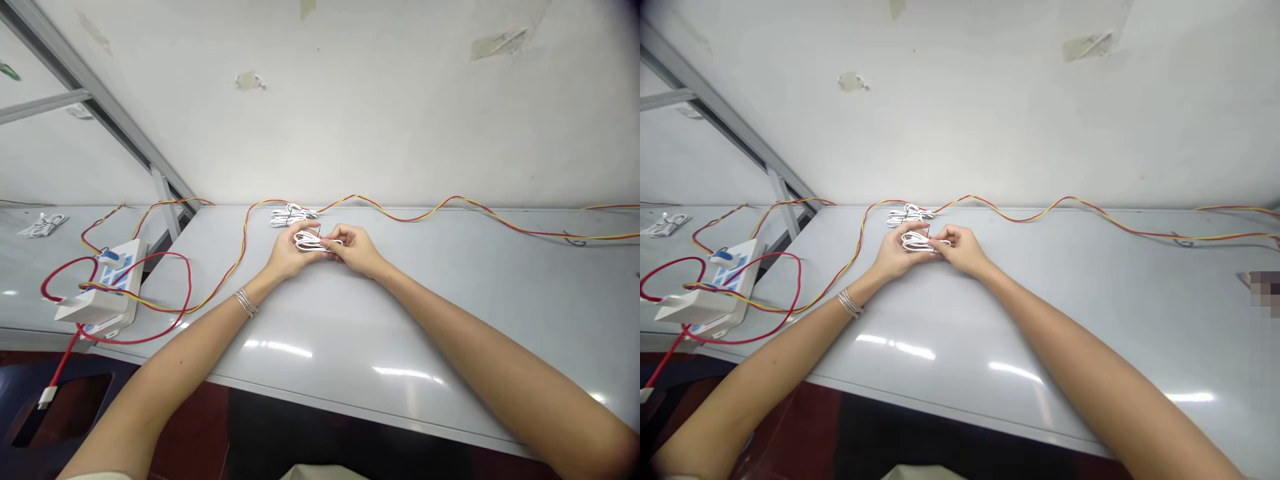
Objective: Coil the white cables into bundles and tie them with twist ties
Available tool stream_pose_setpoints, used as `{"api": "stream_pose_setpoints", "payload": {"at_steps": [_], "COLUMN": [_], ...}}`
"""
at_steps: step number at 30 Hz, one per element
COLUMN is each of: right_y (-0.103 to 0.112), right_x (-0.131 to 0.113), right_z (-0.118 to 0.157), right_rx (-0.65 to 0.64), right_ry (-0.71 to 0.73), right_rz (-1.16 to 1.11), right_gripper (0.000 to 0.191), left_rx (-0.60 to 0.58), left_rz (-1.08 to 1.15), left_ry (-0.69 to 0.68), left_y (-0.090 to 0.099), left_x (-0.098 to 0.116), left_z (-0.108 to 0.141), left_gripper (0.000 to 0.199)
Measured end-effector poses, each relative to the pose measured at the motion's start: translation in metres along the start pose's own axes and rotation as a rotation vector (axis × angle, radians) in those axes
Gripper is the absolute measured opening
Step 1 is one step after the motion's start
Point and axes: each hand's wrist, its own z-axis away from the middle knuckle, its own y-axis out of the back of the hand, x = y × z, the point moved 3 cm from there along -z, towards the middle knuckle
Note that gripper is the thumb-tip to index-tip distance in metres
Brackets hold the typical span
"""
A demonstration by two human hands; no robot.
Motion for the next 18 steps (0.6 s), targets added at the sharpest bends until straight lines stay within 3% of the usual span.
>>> {"api": "stream_pose_setpoints", "payload": {"at_steps": [5, 11, 18], "right_y": [0.0, 0.001, 0.002], "right_x": [-0.001, 0.003, 0.009], "right_z": [0.001, -0.001, -0.002], "right_rx": [-0.006, 0.009, 0.025], "right_ry": [-0.004, 0.048, 0.112], "right_rz": [0.004, 0.059, 0.187], "right_gripper": [0.041, 0.037, 0.022], "left_rx": [0.031, 0.018, -0.008], "left_rz": [-0.17, -0.154, 0.049], "left_ry": [-0.051, -0.077, 0.133], "left_y": [0.001, 0.001, 0.003], "left_x": [0.007, 0.006, -0.001], "left_z": [0.003, 0.002, -0.002], "left_gripper": [0.052, 0.032, 0.029]}}
